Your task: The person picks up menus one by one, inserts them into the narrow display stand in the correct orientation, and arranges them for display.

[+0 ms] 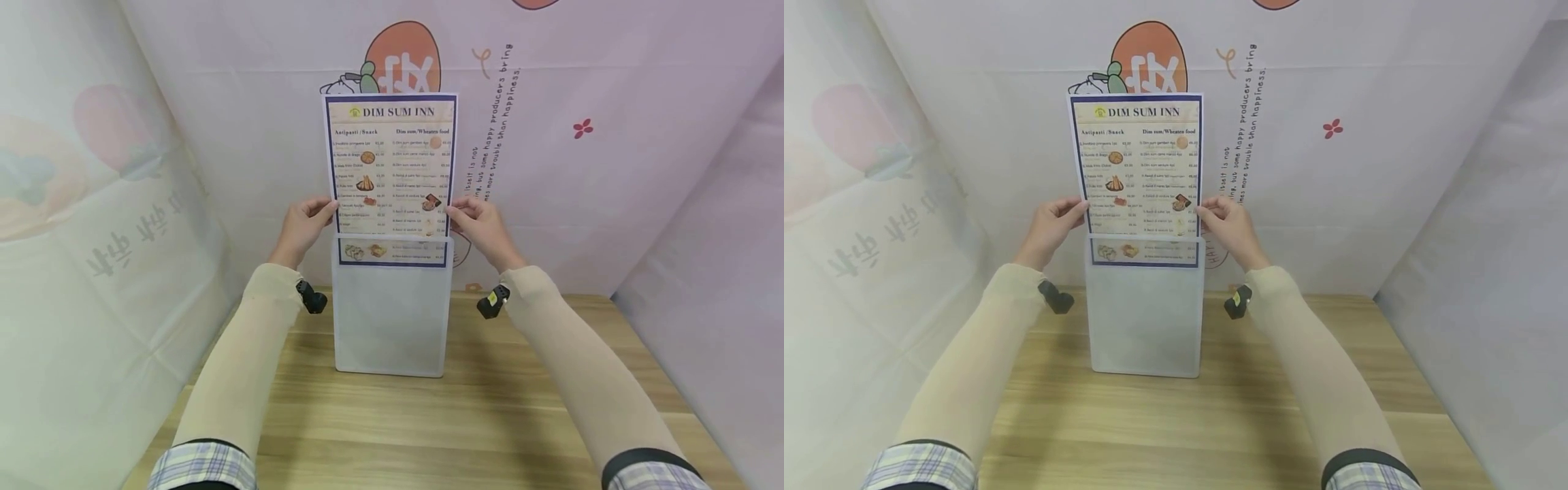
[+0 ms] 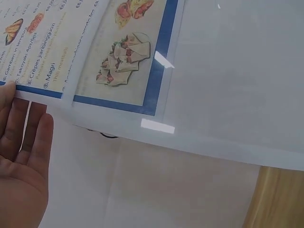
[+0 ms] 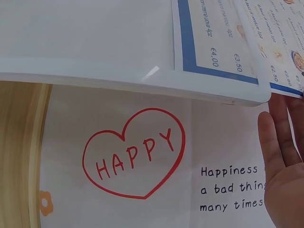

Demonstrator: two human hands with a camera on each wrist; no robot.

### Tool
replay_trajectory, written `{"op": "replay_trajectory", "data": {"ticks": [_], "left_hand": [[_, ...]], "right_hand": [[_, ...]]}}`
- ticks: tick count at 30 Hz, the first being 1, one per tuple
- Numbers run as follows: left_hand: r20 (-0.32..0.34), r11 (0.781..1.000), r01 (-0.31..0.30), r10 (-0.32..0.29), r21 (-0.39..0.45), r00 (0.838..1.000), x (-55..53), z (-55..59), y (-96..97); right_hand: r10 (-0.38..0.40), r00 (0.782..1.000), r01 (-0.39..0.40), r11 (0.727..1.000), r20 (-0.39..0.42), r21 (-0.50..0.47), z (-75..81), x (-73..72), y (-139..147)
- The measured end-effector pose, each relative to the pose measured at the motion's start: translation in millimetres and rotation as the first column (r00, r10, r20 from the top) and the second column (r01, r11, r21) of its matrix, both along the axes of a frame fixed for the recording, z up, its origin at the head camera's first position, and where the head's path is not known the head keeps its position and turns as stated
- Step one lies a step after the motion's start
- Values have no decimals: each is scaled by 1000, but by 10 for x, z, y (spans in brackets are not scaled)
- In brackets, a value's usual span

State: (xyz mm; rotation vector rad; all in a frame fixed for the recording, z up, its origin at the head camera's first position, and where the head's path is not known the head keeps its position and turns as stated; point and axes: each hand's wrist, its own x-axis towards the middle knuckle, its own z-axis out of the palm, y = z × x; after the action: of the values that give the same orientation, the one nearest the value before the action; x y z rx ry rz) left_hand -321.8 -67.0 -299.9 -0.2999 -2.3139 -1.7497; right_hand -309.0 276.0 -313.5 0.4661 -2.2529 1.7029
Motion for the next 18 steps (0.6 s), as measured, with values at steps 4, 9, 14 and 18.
{"op": "replay_trajectory", "data": {"ticks": [4, 9, 14, 18], "left_hand": [[-10, 1000, 9, -9, 5, 1000, 9, -1, -12], [-12, 1000, 12, -12, 2, 1000, 25, 26, -6], [-1, 1000, 3, -3, -4, 1000, 53, 42, 2], [9, 1000, 8, -8, -5, 1000, 58, 22, -3]], "right_hand": [[0, 1000, 0, 1000, -16, 23, 3, 10, 5], [-5, 1000, 5, 999, -13, 38, 4, -5, 21], [-11, 1000, 12, 998, -14, 62, 18, -8, 29], [-9, 1000, 9, 997, -7, 78, 22, 7, 34]]}}
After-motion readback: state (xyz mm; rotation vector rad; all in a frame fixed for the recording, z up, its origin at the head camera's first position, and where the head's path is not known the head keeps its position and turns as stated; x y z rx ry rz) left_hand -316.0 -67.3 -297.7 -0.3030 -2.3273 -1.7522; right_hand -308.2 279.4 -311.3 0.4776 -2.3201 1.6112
